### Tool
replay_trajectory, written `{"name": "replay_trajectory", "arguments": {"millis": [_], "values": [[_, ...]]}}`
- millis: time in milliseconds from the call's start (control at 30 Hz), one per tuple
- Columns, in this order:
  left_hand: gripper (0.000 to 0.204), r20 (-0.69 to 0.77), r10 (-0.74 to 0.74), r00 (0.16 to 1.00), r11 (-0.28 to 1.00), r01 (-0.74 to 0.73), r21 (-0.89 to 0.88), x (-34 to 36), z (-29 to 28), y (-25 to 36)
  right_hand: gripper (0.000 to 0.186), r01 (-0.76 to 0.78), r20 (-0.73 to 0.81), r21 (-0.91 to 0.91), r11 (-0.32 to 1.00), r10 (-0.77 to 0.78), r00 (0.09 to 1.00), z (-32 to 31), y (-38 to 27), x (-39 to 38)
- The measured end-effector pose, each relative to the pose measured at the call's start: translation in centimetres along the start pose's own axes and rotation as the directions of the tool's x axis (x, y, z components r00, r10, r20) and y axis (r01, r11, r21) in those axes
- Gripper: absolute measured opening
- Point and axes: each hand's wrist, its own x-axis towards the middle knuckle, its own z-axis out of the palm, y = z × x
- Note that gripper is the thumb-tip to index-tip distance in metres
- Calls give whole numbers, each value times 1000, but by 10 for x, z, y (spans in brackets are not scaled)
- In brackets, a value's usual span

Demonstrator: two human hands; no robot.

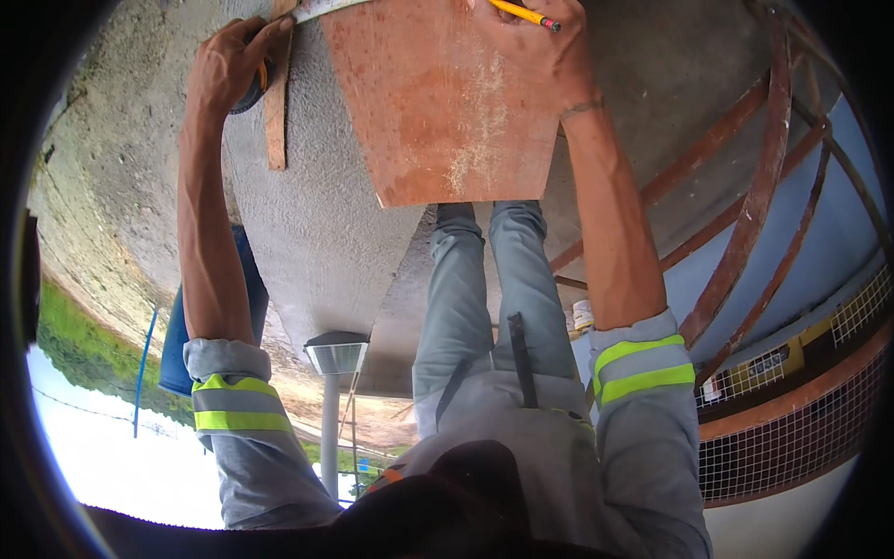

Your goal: The person clears debris from a hole in a concrete floor, nails a wooden board to a ledge, and measures a piece of wood using a tape measure and a pencil.

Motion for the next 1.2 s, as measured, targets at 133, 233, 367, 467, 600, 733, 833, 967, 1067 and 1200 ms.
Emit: {"name": "replay_trajectory", "arguments": {"millis": [133, 233, 367, 467, 600, 733, 833, 967, 1067, 1200], "values": [[53, -20, -29, 999, 1000, 29, -11, -2, 5, -5, 11, -10, 22, 1, 1000, 10, 1000, -2, -5, 2], [53, 3, -42, 999, 999, 42, -2, -1, 1, 1, 12, 21, 17, 17, 1000, -21, 1000, 0, 0, 1], [54, -2, -37, 999, 999, 37, -7, -1, 1, 0, 13, 103, 4, -26, 994, -103, 995, 5, 8, 1], [55, -2, -40, 999, 999, 40, -13, 0, 0, 1, 13, 116, -4, -69, 991, -116, 993, 8, 10, 0], [55, -21, -44, 999, 999, 44, 3, -2, 3, -1, 12, 85, 15, -105, 991, -84, 996, 8, 2, 0], [54, 16, -31, 999, 1000, 31, -1, -1, -1, 1, 10, 105, 13, -119, 987, -105, 994, 9, 2, 1], [54, 7, -12, 1000, 1000, 12, -19, -1, 0, -1, 9, 97, 8, -131, 987, -97, 995, 10, 1, 0], [54, -5, -22, 1000, 1000, 22, -1, -2, 1, 2, 9, 94, 1, -109, 990, -94, 996, 10, 2, 0], [54, -19, -2, 1000, 1000, 2, 14, -2, 1, 0, 10, 96, 31, -107, 990, -93, 995, 9, 1, 0], [54, -31, -10, 999, 1000, 10, 6, -2, 2, 1, 11, 95, 33, -121, 988, -92, 995, 7, -2, 3]]}}
